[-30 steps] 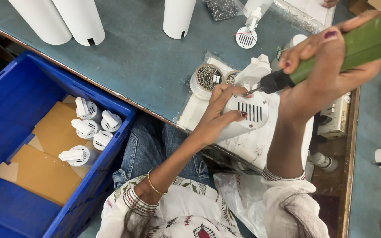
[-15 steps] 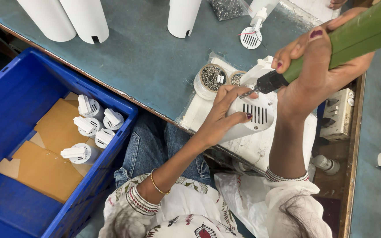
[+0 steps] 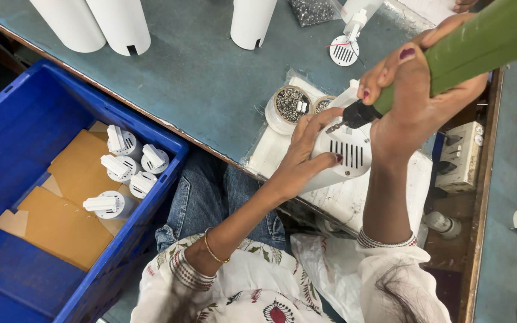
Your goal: The person holds a white cylindrical device body and fits a round vented grille panel onto its base, picking small screws from a container and seating them into the panel holes. They then use a green electric screwdriver to drive the screws and secure the grille to the housing.
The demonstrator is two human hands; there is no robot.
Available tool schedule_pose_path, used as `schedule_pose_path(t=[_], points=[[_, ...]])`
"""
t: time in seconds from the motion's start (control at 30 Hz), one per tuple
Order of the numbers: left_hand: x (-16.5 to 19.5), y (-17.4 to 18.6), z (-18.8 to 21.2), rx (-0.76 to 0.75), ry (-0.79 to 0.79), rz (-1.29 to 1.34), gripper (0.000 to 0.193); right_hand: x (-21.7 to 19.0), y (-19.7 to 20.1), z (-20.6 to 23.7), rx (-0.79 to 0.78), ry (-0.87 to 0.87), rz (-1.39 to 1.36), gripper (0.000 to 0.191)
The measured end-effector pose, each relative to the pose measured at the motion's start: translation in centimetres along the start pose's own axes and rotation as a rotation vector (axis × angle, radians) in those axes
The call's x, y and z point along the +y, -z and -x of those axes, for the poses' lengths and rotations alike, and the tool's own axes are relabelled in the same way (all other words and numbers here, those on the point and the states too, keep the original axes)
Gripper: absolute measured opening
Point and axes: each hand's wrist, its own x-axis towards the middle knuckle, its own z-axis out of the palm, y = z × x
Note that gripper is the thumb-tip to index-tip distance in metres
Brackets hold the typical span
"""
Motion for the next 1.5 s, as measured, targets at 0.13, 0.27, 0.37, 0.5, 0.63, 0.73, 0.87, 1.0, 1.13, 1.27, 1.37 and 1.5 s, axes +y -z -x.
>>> schedule_pose_path(t=[0.13, 0.27, 0.37, 0.5, 0.63, 0.73, 0.87, 1.0, 1.13, 1.27, 1.37, 1.5], points=[[-0.1, 0.0, -0.1, 0.001, 0.003, 0.016, 0.073, 0.2, 0.1, 0.3, 0.029, -0.015, -0.014, 0.011], [-0.2, 0.1, -0.3, -0.007, -0.043, 0.064, 0.07, 0.4, 0.7, -0.3, 0.079, -0.032, -0.067, 0.008], [-0.1, 0.1, -0.3, -0.028, -0.046, 0.023, 0.065, 0.1, 2.3, -1.4, 0.145, -0.001, -0.077, 0.006], [-0.2, 0.1, -0.1, -0.033, -0.009, 0.038, 0.051, -0.7, 5.4, -1.4, 0.296, 0.013, -0.063, 0.01], [-0.6, 0.0, -0.1, -0.02, -0.04, 0.037, 0.045, -0.4, 7.1, -0.2, 0.264, 0.056, -0.007, 0.01], [-0.8, 0.1, 0.0, -0.02, -0.031, 0.037, 0.042, -0.3, 7.7, 0.4, 0.219, 0.055, 0.03, 0.01], [-0.7, 0.1, 0.0, -0.023, -0.036, 0.039, 0.04, -0.5, 7.7, 0.7, 0.16, 0.053, 0.091, 0.008], [-0.6, 0.1, 0.0, -0.028, -0.028, 0.053, 0.04, -0.6, 7.6, 0.9, 0.156, 0.032, 0.083, 0.009], [-0.7, 0.1, 0.1, -0.027, -0.03, 0.063, 0.04, -0.5, 7.5, 0.9, 0.161, 0.024, 0.063, 0.009], [-0.6, 0.1, 0.1, -0.027, -0.044, 0.057, 0.04, -0.5, 7.3, 0.9, 0.194, 0.037, 0.051, 0.01], [-0.5, 0.1, 0.1, -0.025, -0.036, 0.047, 0.041, -0.5, 7.2, 1.0, 0.21, 0.04, 0.062, 0.012], [-0.5, 0.0, 0.2, -0.022, -0.041, 0.045, 0.041, -0.4, 7.3, 1.3, 0.232, 0.046, 0.071, 0.014]])
